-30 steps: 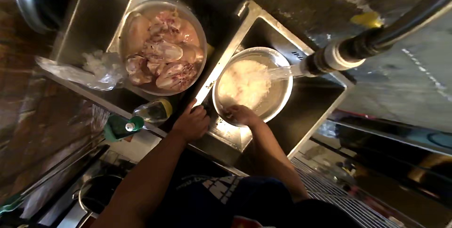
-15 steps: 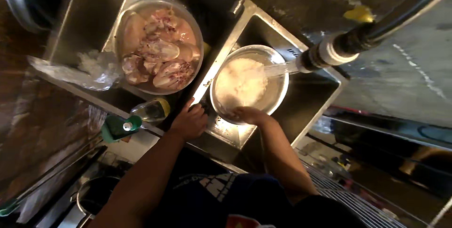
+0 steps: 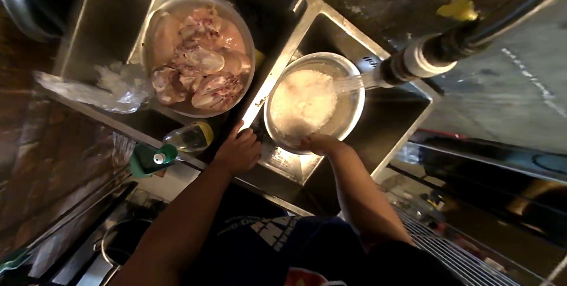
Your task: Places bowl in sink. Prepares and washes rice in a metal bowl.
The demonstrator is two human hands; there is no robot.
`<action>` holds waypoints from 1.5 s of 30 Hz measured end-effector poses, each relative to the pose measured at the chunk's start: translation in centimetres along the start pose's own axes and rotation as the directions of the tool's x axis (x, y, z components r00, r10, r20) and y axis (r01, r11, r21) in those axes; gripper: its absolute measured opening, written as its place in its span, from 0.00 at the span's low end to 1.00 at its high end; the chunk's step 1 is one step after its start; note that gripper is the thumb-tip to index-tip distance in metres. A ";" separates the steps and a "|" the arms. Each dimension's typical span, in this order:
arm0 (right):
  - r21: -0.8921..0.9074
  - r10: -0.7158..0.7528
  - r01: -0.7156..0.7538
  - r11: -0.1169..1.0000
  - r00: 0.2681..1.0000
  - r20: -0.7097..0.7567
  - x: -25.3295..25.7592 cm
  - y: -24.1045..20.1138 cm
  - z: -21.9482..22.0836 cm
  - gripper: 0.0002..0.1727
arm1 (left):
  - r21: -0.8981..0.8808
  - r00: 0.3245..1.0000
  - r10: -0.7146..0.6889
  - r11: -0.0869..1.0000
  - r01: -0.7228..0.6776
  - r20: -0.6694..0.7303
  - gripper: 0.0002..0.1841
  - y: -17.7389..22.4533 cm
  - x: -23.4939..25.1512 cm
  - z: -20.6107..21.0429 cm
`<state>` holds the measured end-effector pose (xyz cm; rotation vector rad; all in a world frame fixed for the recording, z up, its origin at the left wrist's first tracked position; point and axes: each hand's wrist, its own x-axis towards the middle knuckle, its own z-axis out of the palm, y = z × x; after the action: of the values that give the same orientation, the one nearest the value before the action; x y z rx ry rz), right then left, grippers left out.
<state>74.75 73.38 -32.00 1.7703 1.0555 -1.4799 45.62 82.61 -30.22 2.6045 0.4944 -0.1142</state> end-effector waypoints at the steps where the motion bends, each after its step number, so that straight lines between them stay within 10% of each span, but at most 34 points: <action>1: -0.060 0.021 -0.021 0.998 1.000 0.003 0.6 0.3 0.2 0.25 | 0.003 1.000 0.003 1.000 -0.003 -0.013 0.15 0.0 0.0 0.1; 12: -0.040 0.080 -0.122 0.992 0.836 -0.543 2.3 2.0 -8.4 0.27 | -0.010 1.000 -0.016 1.000 0.016 -0.009 0.15 0.0 0.1 0.4; 19: 0.330 0.262 -0.070 0.941 0.769 -0.583 4.2 3.4 -6.5 0.26 | -0.003 1.000 -0.017 1.000 0.017 0.006 0.15 0.0 0.1 0.4; 23: 0.909 0.512 0.167 0.383 0.780 -0.359 7.1 3.4 -2.8 0.34 | 0.008 1.000 -0.014 1.000 0.014 -0.024 0.15 0.0 0.0 0.6; 26: 0.947 0.389 0.290 -0.137 0.895 -0.218 6.6 2.3 -2.7 0.22 | 0.024 1.000 -0.017 1.000 0.018 -0.014 0.15 0.1 0.0 0.5; 28: 0.969 0.300 0.242 -0.043 0.929 -0.219 4.5 2.1 -4.1 0.25 | 0.016 1.000 -0.018 1.000 0.019 -0.025 0.14 -0.1 0.2 0.4; 34: 0.576 0.304 0.140 0.805 0.736 -0.605 3.0 3.9 -6.5 0.23 | -0.002 1.000 -0.011 1.000 0.011 -0.015 0.15 0.0 0.1 0.6; 40: 0.397 0.127 0.427 0.813 0.534 -0.836 5.4 -0.4 -8.4 0.27 | 0.016 0.999 -0.024 1.000 0.024 -0.026 0.13 0.1 0.0 0.7; 45: -0.086 -0.294 0.309 0.947 0.729 -0.618 6.5 -6.0 -7.5 0.26 | 0.025 0.999 -0.023 0.999 0.023 -0.022 0.14 0.1 0.0 0.9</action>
<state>73.80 84.01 -36.56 2.2637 1.7358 -1.0680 45.62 82.07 -31.00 2.6273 0.5342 -0.1001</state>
